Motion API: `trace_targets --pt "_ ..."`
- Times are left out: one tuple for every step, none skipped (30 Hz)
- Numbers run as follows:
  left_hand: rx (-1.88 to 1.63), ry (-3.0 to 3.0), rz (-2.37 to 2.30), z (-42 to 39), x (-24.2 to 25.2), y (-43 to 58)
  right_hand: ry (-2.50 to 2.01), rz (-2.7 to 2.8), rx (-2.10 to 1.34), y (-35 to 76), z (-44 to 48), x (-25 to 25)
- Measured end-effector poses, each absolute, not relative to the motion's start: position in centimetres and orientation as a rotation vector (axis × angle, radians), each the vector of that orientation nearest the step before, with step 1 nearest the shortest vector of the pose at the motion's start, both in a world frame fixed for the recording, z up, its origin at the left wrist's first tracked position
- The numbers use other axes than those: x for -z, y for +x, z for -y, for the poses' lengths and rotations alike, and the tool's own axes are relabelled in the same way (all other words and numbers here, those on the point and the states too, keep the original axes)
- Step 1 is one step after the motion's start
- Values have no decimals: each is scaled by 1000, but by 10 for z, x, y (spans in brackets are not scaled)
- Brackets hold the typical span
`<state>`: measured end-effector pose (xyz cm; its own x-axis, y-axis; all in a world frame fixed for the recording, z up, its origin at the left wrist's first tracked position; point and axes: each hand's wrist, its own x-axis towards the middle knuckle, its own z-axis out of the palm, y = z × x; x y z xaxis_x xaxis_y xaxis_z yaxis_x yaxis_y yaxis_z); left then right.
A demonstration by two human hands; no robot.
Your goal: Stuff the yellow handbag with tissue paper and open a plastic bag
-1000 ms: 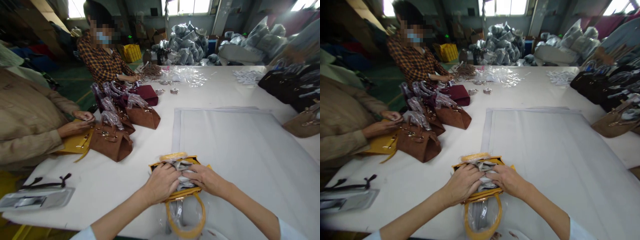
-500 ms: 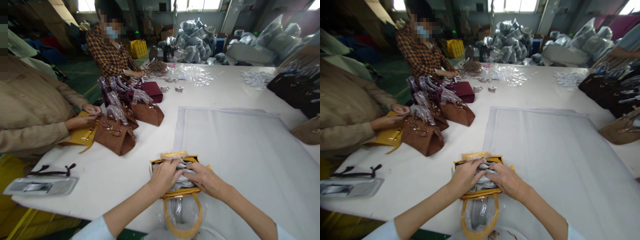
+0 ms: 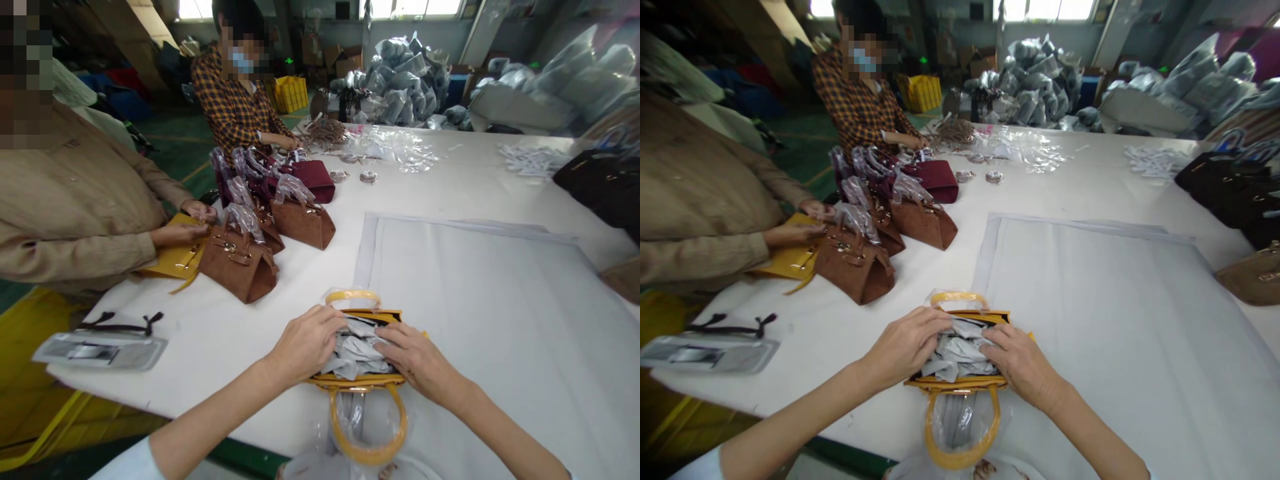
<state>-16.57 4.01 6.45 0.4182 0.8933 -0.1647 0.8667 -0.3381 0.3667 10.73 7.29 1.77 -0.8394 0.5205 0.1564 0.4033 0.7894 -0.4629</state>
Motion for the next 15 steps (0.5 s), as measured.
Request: trace_targets --pt "-96 2278 -1432 -36 -60 -163 -718 2743 -597 106 -74 -20" --pt "-59 2260 -1374 -34 -54 -161 -747 2782 -584 105 -75 -21" --pt "2 2232 -1343 -32 -46 -158 -801 2820 -568 104 -76 -21" --pt "60 2203 -1343 -32 -38 -155 -869 2856 -550 103 -77 -21" --pt "100 2180 -1360 -34 -31 -152 -939 2887 -534 102 -78 -19" --pt "122 2170 -1384 -36 -24 -151 -997 2914 -519 100 -79 -17" --pt "124 2168 -1390 -39 -20 -151 -1032 2938 -508 100 -81 -15" --pt "105 2164 -1375 -41 -19 -152 -1046 2960 -500 100 -82 -14" --pt "65 2153 -1351 -43 -21 -155 -1045 2978 -499 100 -84 -14" --pt "7 2133 -1332 -43 -25 -158 -1034 2993 -500 102 -85 -16" --pt "-64 2116 -1320 -41 -31 -163 -1016 2997 -497 103 -85 -20" --pt "-149 2109 -1317 -38 -39 -166 -994 2985 -484 105 -84 -25" --pt "-232 2117 -1314 -34 -47 -170 -968 2952 -468 106 -82 -32" --pt "-295 2139 -1293 -30 -55 -172 -936 2906 -471 107 -80 -40" --pt "-334 2172 -1247 -25 -60 -172 -896 2859 -512 107 -76 -46"
